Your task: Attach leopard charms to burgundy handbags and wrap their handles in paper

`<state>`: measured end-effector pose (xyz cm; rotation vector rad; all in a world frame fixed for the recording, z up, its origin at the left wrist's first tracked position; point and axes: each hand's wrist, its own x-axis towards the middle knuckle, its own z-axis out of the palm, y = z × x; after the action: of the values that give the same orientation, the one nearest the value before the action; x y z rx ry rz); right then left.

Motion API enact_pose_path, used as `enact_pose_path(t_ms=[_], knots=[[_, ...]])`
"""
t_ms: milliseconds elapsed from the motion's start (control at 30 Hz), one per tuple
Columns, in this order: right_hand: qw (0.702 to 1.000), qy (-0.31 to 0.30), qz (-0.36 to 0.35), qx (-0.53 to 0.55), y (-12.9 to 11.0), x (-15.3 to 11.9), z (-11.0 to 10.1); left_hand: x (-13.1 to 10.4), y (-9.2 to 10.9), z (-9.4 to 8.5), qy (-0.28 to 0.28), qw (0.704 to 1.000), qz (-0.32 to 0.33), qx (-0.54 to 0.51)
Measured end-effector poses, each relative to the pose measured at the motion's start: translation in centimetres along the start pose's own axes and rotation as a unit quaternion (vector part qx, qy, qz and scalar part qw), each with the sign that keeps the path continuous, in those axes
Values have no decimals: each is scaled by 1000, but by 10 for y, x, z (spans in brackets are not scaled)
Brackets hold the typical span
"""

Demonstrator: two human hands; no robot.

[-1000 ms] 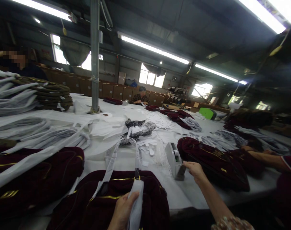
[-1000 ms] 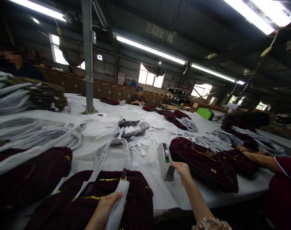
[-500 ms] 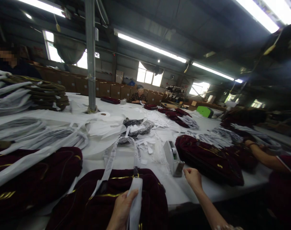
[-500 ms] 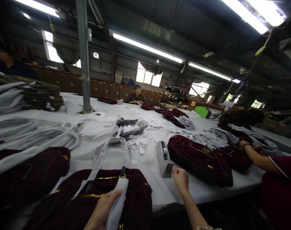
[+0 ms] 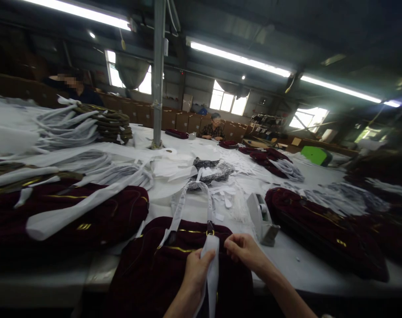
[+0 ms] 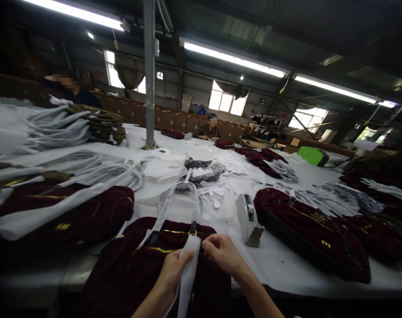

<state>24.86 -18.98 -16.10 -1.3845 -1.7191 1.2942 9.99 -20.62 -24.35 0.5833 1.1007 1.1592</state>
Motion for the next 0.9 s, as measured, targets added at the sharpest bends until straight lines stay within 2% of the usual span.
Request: enact_pose_path(t_ms=[100,200,600,733,800,900], knots=[[998,-31,16,-45,-6,12,13,1,-2,0,-2,1000,14,-3],[995,-28,36,-89,-2,20,19,-1,-1,0,0,1000,29,5],[971,60,125,-193,16,36,32,-6,1,3,10,997,61,53],[967,77,130,-202,23,39,34,-5,1,2,21,996,65,57],[968,105,115,-198,28,39,34,-5,0,3,24,996,65,48],[973,130,118,-149,34,39,35,-4,-2,3,21,998,57,29]])
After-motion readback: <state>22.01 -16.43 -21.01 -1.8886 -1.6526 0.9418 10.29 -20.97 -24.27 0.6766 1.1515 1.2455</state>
